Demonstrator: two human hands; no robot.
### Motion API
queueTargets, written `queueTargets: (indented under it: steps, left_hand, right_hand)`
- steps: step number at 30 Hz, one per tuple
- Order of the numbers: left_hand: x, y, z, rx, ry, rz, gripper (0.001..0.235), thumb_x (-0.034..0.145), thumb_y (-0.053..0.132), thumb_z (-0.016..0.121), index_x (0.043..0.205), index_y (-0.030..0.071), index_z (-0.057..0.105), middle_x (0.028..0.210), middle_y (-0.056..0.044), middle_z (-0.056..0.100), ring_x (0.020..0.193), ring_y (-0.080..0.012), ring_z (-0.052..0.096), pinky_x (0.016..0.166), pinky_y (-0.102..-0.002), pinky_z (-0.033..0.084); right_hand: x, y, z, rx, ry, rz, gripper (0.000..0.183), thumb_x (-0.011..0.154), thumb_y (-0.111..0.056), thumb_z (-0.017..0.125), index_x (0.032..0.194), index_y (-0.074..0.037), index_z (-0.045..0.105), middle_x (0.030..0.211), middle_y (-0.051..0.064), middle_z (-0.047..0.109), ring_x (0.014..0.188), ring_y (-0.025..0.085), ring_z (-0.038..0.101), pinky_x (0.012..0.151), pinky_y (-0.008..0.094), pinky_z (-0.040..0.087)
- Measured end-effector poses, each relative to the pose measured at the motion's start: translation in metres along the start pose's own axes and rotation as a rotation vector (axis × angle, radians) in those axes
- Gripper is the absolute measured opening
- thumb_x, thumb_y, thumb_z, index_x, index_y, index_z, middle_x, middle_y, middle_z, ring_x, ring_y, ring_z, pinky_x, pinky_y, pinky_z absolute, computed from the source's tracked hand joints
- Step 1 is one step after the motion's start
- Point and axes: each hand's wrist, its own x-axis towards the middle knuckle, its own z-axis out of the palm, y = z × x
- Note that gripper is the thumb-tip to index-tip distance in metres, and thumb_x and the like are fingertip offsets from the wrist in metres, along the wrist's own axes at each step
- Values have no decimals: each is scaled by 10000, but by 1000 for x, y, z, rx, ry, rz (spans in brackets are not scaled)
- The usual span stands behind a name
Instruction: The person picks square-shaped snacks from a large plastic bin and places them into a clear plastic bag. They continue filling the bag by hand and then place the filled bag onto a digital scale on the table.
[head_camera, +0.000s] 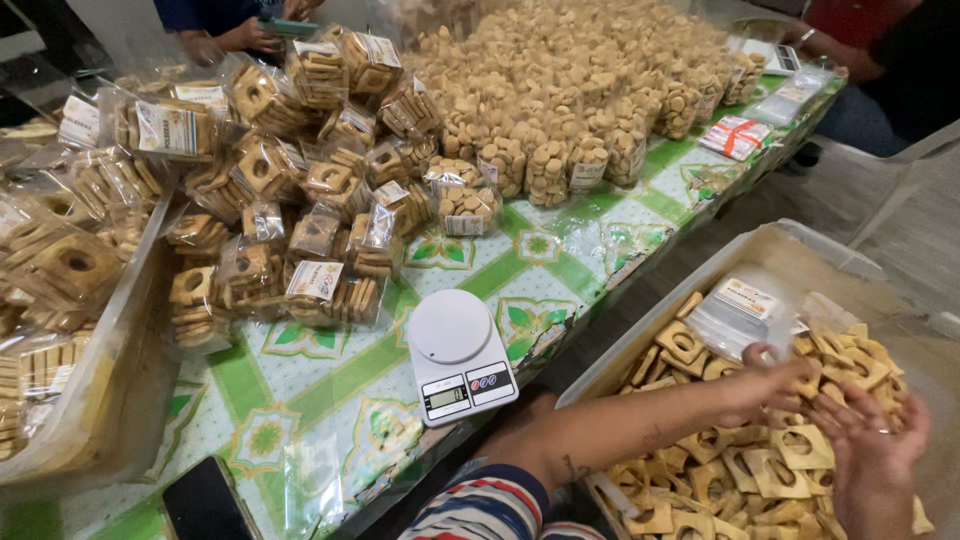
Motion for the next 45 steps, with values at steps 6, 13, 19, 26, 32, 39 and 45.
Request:
queueTargets:
  steps: [6, 13, 19, 26, 32, 39, 45]
  left_hand:
    - [3, -21, -23, -303, -207, -44, 1050, 1036, 825, 212, 1650, 46, -134, 1557, -423, 290, 1367, -487, 398, 1043, -464, 472]
    - [10, -57, -25, -28, -475, 60, 1053, 956, 806, 238, 1686, 64, 75, 1619, -265, 231, 1332, -351, 443, 1079, -526, 401]
    - [-14, -43, -38, 324, -581, 283, 1081, 929, 190, 710, 1701, 189, -47, 1386, -221, 511, 1190, -315, 589, 1044, -430, 512]
    - [-42, -4, -26, 233, -137, 366, 1082, 881, 33, 657, 1661, 268, -55, 1079, -108, 578, 876, -209, 607, 683, -356, 552]
    - [-46, -8, -34, 283, -400, 614, 977, 898, 17, 788, 1635, 202, 175, 1246, -76, 408, 1098, -178, 546, 970, -349, 573]
    - [-41, -19, -41, 332, -409, 622, 698, 951, 133, 780, 1483, 128, 329, 1147, -34, 487, 974, -126, 536, 878, -289, 530]
    - [-39, -9, -45, 248, -481, 597, 682, 973, 196, 756, 1538, 88, 389, 1191, -29, 531, 1044, -112, 590, 924, -273, 551]
  right_hand:
    - [-21, -5, 18, -1158, -449, -469, 1262, 601, -595, 747, 1609, -77, 193, 1566, 297, 340, 1436, 462, 386, 1165, 572, 342]
    - [-18, -18, 25, -1405, -263, -583, 808, 793, -411, 692, 1485, -83, 436, 1591, 206, 434, 1428, 405, 438, 1163, 544, 384]
    - [-27, -23, 21, -993, -123, -390, 484, 1003, -270, 607, 1454, -98, 573, 1489, 151, 583, 1365, 328, 573, 1134, 421, 430]
    - [-31, -18, 34, -1104, -407, -507, 814, 769, -281, 766, 1478, -31, 454, 1505, 255, 475, 1359, 401, 461, 1105, 454, 348]
    - [-32, -2, 21, -1007, -268, -319, 681, 909, -209, 683, 1534, -89, 441, 1496, 202, 545, 1389, 313, 524, 1113, 391, 412]
    - [-37, -2, 20, -948, -230, -210, 632, 915, -232, 698, 1507, -129, 505, 1464, 156, 605, 1327, 261, 609, 1075, 337, 469]
    - [-44, 8, 7, -932, -241, -177, 667, 894, -218, 736, 1502, -103, 486, 1517, 167, 556, 1384, 257, 548, 1111, 367, 430]
